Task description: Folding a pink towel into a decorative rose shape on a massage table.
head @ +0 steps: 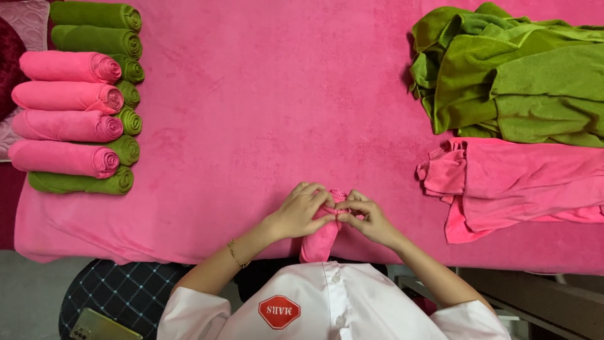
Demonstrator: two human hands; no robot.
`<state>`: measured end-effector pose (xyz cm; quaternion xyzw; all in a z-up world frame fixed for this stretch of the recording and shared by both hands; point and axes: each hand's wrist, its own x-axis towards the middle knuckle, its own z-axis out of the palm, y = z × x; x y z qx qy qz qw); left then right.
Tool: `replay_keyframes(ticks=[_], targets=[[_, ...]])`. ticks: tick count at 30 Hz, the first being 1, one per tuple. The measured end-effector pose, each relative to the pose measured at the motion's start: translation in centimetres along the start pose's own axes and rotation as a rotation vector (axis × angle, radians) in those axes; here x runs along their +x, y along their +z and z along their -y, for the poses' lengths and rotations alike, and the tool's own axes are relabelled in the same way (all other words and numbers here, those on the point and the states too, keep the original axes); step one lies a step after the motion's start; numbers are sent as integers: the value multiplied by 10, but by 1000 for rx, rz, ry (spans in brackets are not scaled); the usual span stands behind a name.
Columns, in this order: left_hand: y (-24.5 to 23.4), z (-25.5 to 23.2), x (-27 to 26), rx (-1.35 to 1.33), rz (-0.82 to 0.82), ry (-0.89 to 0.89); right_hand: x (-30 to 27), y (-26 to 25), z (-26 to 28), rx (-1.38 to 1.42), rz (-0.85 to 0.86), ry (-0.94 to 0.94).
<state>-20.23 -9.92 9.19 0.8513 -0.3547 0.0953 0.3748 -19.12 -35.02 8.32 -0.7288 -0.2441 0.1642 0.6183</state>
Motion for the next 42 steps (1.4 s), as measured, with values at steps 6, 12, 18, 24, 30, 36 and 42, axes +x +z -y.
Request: replay_keyframes(ticks=[6,12,18,24,30,36,42], targets=[[-12,-7,3,39,230,-81,8,1,43,-512,130,-100],[-6,-10,6,-361,159,-87,12,-11,79,-894,330,-141],[6,-6,-11,-387,11,-115,-6,1,59,-1006,145,-283],[24,-18,-17,-335,-47,-101,-20,-6,34,-750,196,-85],[61,0,-18,-175,-223,-108,10,-28,20,-463,302,15],[31,4,-20,-251,-28,-201,13,-8,3,-873,31,-199],[13,10,-39,-372,-77,-290,10,17,-25,-578,-311,-377]])
